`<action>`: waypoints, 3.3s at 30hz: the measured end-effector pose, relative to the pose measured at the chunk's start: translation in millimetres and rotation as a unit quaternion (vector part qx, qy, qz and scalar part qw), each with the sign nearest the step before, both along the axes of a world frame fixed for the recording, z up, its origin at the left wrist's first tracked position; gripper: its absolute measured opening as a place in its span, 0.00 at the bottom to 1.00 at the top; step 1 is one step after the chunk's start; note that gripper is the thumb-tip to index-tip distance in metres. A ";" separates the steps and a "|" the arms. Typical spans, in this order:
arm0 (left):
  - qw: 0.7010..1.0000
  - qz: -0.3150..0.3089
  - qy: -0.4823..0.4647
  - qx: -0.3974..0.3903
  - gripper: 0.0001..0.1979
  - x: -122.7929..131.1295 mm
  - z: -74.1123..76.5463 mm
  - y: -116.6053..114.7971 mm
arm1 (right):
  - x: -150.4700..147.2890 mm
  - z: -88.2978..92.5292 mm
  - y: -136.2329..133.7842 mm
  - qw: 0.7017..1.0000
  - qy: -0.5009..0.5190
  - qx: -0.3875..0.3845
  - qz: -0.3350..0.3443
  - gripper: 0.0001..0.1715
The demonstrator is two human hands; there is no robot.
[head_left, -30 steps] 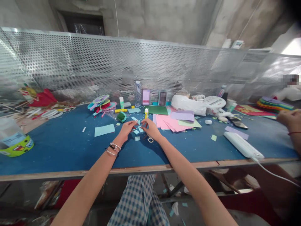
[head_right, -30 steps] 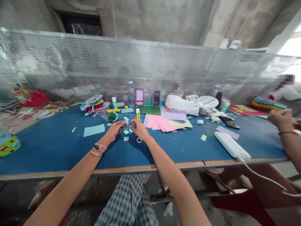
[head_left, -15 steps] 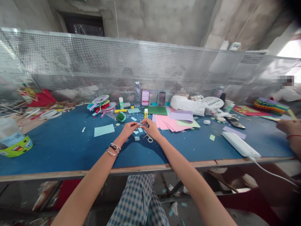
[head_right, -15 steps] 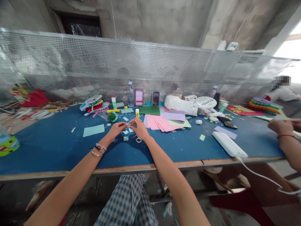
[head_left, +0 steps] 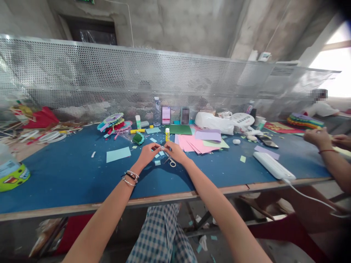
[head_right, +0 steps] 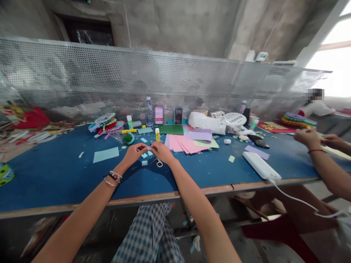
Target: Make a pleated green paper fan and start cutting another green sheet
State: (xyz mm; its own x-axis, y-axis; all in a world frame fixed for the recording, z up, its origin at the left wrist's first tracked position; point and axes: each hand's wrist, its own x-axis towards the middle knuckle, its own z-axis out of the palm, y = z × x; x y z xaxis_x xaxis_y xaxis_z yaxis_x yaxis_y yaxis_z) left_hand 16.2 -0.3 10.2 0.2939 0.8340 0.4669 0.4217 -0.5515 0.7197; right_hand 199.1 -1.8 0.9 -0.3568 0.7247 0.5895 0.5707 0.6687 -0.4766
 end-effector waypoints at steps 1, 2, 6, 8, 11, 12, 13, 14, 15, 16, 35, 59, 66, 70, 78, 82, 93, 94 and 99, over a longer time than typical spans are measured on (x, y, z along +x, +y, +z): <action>1.000 0.000 0.016 0.019 0.12 -0.2 -0.5 -0.6 | 0.9 0.0 -0.5 1.000 -0.014 0.006 0.001 0.17; 0.999 0.000 0.033 0.040 0.12 -0.3 -0.8 -1.4 | 1.6 0.0 -0.9 1.000 -0.025 0.009 0.001 0.16; 0.992 0.010 0.087 0.089 0.14 0.1 0.8 -5.6 | 2.5 -0.5 -1.7 0.999 -0.041 -0.004 -0.001 0.13; 0.991 0.012 0.096 0.092 0.14 0.5 2.6 -7.6 | 2.0 -0.5 -1.8 0.999 -0.040 -0.008 0.001 0.12; 0.992 0.005 0.093 0.089 0.18 0.7 4.8 -9.8 | 1.5 -0.2 -2.2 0.999 -0.036 -0.007 0.000 0.12; 0.993 0.000 0.090 0.083 0.19 0.5 5.0 -10.3 | 1.4 0.0 -2.4 0.999 -0.034 -0.007 0.000 0.12; 0.993 -0.004 0.087 0.075 0.19 0.3 5.0 -10.4 | 1.4 0.2 -2.7 0.999 -0.033 -0.008 -0.001 0.13; 0.994 -0.006 0.084 0.067 0.19 0.0 4.7 -10.3 | 1.3 0.5 -2.9 0.999 -0.032 -0.010 -0.001 0.13; 0.995 -0.006 0.084 0.059 0.18 -0.3 4.2 -9.9 | 1.3 0.7 -3.0 0.999 -0.032 -0.013 -0.001 0.14; 0.995 -0.004 0.084 0.052 0.17 -0.6 3.6 -9.3 | 1.2 1.0 -3.1 0.999 -0.033 -0.016 0.000 0.14; 0.995 -0.006 0.088 0.042 0.17 -0.7 -5.5 0.3 | -1.1 1.6 -5.8 0.996 -0.093 0.008 -0.008 0.09; 1.000 -0.003 0.024 0.017 0.23 2.9 -0.5 -4.3 | -6.6 2.4 -1.4 0.965 0.175 -0.175 0.084 0.17; 0.999 -0.029 0.032 0.017 0.21 5.1 1.2 -9.3 | -6.6 10.5 -9.3 0.934 0.208 -0.245 0.154 0.17; 0.999 -0.037 0.028 -0.007 0.21 5.4 2.9 -11.2 | -5.7 8.7 -7.5 0.928 0.211 -0.258 0.168 0.17; 0.999 -0.037 0.026 0.006 0.21 4.8 4.4 -12.6 | -5.2 8.2 -8.8 0.912 0.223 -0.296 0.175 0.18; 0.998 -0.013 0.041 0.034 0.20 4.2 0.4 -9.7 | -7.3 6.6 -9.8 0.900 0.211 -0.331 0.187 0.22; 0.997 -0.047 -0.038 -0.047 0.20 9.6 0.9 -13.3 | -7.9 6.5 -7.1 0.858 0.289 -0.360 0.225 0.16; 0.995 -0.057 -0.056 -0.063 0.20 9.8 1.0 -12.8 | -8.6 6.2 -5.9 0.851 0.299 -0.365 0.232 0.15; 0.984 -0.078 -0.113 -0.113 0.20 10.2 2.0 -6.3 | -14.0 3.0 -0.1 0.837 0.332 -0.373 0.224 0.16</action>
State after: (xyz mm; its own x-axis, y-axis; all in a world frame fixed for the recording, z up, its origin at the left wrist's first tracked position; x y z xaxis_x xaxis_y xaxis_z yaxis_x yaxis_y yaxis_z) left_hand 26.3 -6.6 12.3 0.3372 0.8769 0.3426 0.1588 -0.4117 0.8974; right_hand 185.0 -1.9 4.0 -0.4641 0.8608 0.2087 -0.2138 0.1198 -0.9695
